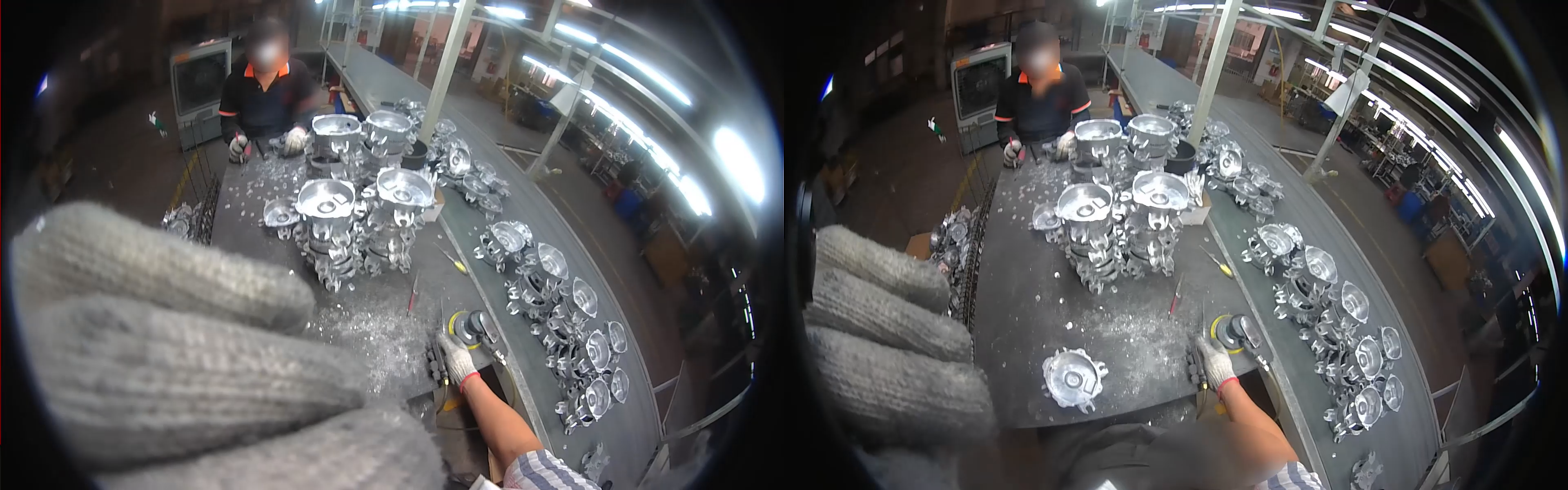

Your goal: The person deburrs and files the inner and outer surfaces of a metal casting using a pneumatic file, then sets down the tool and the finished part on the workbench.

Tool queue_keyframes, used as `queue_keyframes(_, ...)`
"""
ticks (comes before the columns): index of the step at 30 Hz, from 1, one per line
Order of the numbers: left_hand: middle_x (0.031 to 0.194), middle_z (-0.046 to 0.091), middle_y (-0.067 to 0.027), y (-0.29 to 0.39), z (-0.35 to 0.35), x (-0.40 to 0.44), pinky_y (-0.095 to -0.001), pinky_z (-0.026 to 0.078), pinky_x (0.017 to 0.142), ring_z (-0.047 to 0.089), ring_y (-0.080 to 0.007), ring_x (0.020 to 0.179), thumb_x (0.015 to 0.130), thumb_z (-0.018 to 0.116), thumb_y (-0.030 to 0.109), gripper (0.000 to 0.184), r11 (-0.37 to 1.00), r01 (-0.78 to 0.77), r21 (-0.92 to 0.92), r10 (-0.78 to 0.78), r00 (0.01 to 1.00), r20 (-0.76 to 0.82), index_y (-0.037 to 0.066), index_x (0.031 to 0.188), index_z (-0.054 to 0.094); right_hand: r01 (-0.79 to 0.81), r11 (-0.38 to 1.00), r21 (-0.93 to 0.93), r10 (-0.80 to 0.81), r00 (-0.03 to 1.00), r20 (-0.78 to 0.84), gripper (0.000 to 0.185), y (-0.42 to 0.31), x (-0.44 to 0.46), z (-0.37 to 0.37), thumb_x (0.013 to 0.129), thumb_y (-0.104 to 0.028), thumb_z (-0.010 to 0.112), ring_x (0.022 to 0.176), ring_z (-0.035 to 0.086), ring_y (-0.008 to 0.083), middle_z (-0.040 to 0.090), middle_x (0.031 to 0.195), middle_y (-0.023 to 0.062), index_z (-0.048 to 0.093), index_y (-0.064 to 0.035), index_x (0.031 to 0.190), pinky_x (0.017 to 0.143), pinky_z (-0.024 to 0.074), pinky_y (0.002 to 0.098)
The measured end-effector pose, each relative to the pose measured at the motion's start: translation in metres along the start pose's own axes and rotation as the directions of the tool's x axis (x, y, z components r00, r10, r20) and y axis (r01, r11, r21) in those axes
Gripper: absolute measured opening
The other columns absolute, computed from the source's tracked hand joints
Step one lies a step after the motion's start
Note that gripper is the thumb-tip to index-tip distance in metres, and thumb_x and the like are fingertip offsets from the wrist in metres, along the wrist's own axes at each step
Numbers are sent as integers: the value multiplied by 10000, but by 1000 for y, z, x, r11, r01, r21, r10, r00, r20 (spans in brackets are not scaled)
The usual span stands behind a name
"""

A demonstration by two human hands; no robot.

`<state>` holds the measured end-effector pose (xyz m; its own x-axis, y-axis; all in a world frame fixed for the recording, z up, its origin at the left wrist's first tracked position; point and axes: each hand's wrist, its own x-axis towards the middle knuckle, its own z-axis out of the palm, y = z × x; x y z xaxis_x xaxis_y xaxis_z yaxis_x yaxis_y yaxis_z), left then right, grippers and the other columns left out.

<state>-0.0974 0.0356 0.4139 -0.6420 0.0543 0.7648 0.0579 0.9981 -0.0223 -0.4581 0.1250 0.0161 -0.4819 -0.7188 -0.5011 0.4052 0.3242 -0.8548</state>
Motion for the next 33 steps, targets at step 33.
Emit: queue_keyframes(33, 1095, 668, -189, 17, 173, -288, -491, 500, 939, 638, -404, 1072, 810, 739, 174, 489, 461, 860, 218, -884, 467, 24, 52, 1265, 605, -23, 999, 47, 25, 999, -44, 258, -14, -15, 12, 997, -343, 608, 463, 577, 185, 628, 721, 55, 553, -122, 1117, 379, 469, 335)
